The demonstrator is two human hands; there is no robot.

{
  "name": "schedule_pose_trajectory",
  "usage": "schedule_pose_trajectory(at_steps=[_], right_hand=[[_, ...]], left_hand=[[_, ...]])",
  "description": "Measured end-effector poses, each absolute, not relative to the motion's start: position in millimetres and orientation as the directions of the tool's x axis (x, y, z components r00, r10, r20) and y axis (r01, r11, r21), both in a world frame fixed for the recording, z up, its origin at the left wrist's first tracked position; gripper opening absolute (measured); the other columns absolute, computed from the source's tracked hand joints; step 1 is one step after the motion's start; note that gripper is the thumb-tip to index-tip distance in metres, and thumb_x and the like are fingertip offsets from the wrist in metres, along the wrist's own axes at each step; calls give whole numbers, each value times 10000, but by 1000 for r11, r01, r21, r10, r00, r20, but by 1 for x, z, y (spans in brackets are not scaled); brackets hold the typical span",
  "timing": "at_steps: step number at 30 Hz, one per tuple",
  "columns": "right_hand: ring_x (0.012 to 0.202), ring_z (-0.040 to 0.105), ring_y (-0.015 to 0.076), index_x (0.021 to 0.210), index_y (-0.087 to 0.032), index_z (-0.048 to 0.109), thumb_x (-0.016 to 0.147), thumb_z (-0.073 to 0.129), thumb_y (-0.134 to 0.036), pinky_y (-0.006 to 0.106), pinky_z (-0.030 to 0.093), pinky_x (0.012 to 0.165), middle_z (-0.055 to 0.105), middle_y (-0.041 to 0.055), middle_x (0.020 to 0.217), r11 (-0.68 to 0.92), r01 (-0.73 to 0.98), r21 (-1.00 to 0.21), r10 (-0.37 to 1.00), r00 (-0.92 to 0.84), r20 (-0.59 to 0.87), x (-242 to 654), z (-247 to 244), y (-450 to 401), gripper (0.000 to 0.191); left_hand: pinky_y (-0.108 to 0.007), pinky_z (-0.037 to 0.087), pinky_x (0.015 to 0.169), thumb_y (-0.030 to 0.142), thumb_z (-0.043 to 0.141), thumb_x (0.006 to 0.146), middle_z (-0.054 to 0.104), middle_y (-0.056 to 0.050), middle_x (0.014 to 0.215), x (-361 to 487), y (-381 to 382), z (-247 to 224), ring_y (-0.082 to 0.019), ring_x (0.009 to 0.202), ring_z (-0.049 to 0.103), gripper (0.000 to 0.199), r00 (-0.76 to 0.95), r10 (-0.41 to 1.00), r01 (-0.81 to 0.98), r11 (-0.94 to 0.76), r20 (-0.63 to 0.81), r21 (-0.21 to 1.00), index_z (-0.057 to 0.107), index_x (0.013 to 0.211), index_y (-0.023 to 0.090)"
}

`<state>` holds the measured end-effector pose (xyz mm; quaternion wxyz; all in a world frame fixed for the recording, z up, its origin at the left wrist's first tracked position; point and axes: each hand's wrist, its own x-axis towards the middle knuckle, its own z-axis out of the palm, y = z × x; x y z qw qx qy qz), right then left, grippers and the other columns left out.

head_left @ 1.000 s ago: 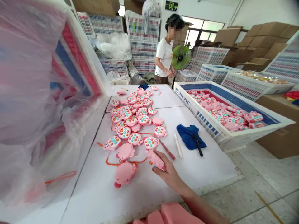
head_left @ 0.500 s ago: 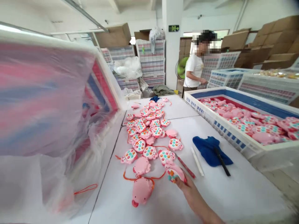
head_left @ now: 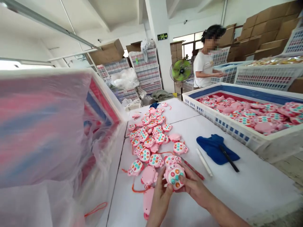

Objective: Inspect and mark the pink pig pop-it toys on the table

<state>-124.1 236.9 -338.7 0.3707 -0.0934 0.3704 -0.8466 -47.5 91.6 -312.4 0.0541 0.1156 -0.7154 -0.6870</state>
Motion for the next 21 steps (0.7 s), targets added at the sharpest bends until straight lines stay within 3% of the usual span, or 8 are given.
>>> schedule_pose_trajectory(at_steps=[4,10,13,15,17,21], right_hand=[[912,667,215,1345,-299,423,821,682,-398,399,567,742,623,63,1195,-319,592,-740,-767,-620,-166,-118,-347,244,593],[734,649,189,1236,-252,525,836,631,-441,316,556,561,661,30,912,-159,538,-828,-795,-567,-216,-112,-347,246,455],[715,627,186,1095,-229,598,805,647,-443,311,542,583,636,10,852,-186,476,-860,-729,-653,-204,-106,-348,241,364],[756,624,192,1023,-225,618,800,652,-432,320,539,661,634,9,853,-218,417,-882,-693,-702,-161,-102,-351,238,306],[820,633,203,1020,-234,619,818,638,-436,334,534,741,647,19,887,-237,412,-880,-698,-702,-141,-100,-355,237,286],[900,652,230,1132,-242,591,888,512,-531,344,550,699,667,63,999,-261,520,-813,-726,-661,-189,-98,-366,236,386]], left_hand=[[-374,340,1115,492,542,876,352,-79,1512,-40,110,-336,-248,1385,336,648,-927,-353,-125,-29,-127,992,306,1439,273],[-393,374,1083,500,541,869,465,-99,1424,-25,108,-336,-265,1298,449,599,-917,-341,-212,-20,-206,977,397,1392,245],[-377,365,1092,509,609,813,461,-98,1430,-20,112,-338,-273,1318,429,669,-913,-344,-222,-34,-220,974,404,1393,245],[-371,417,1047,473,738,693,463,-105,1425,-19,117,-339,-293,1273,476,861,-913,-341,-215,-69,-226,974,344,1427,255],[-370,474,979,384,809,604,479,-111,1407,-19,121,-339,-301,1203,535,1007,-897,-367,-235,-79,-248,969,282,1453,267],[-362,451,1011,308,793,619,457,-95,1430,-20,123,-340,-285,1251,496,967,-868,-415,-286,-33,-273,958,292,1445,281]])
